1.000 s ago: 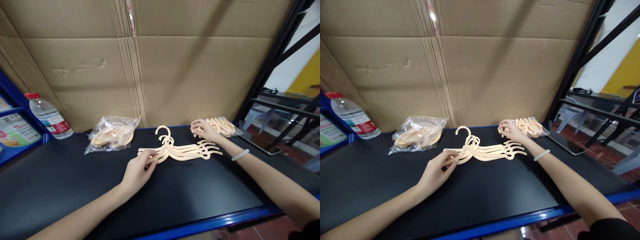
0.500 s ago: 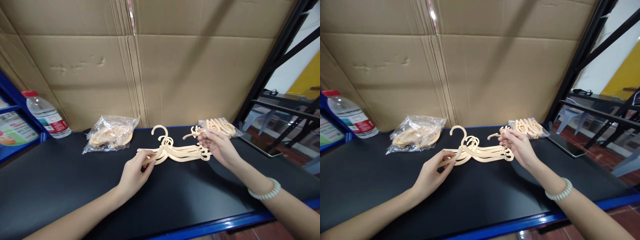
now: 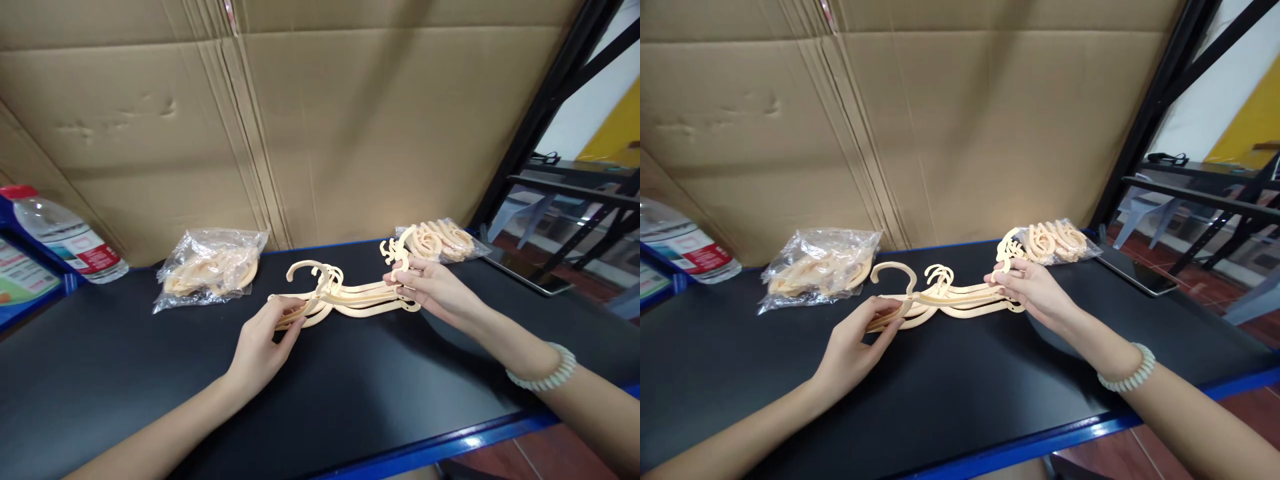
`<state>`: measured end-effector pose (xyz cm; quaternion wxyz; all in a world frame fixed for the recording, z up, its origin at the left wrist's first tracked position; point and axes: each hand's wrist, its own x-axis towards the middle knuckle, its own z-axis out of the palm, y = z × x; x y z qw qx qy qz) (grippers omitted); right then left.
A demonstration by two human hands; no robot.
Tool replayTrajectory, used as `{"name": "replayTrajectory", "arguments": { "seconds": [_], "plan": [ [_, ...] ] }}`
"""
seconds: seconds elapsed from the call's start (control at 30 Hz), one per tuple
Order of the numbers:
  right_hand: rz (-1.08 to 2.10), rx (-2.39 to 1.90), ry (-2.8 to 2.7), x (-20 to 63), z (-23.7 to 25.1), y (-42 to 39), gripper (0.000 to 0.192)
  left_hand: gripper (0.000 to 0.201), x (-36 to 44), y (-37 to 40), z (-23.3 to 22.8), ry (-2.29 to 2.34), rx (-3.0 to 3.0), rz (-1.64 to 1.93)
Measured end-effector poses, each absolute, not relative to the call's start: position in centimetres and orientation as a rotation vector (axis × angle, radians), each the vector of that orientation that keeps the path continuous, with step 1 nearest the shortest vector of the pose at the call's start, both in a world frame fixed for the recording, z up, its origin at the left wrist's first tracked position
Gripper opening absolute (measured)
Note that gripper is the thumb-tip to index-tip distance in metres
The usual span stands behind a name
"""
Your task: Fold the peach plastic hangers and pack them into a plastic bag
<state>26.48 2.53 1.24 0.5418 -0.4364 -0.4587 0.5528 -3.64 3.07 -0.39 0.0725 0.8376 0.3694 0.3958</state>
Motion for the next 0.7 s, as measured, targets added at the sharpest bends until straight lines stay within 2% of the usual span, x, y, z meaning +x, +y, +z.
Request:
{"name": "replayTrajectory", "arguments": {
  "seconds": [0.43,0.7],
  "plan": [
    [1.520,-1.037,-1.218,26.95,1.56,2.45,0.024,0.008,-3.85,3.29,-0.55,1.052,2.590,1.230],
    [1.521,-1.069,-1.227,26.31,1.88,2.19,0.030,0.008,-3.78,3.20,-0.45,1.050,2.574,1.182]
  ]
}}
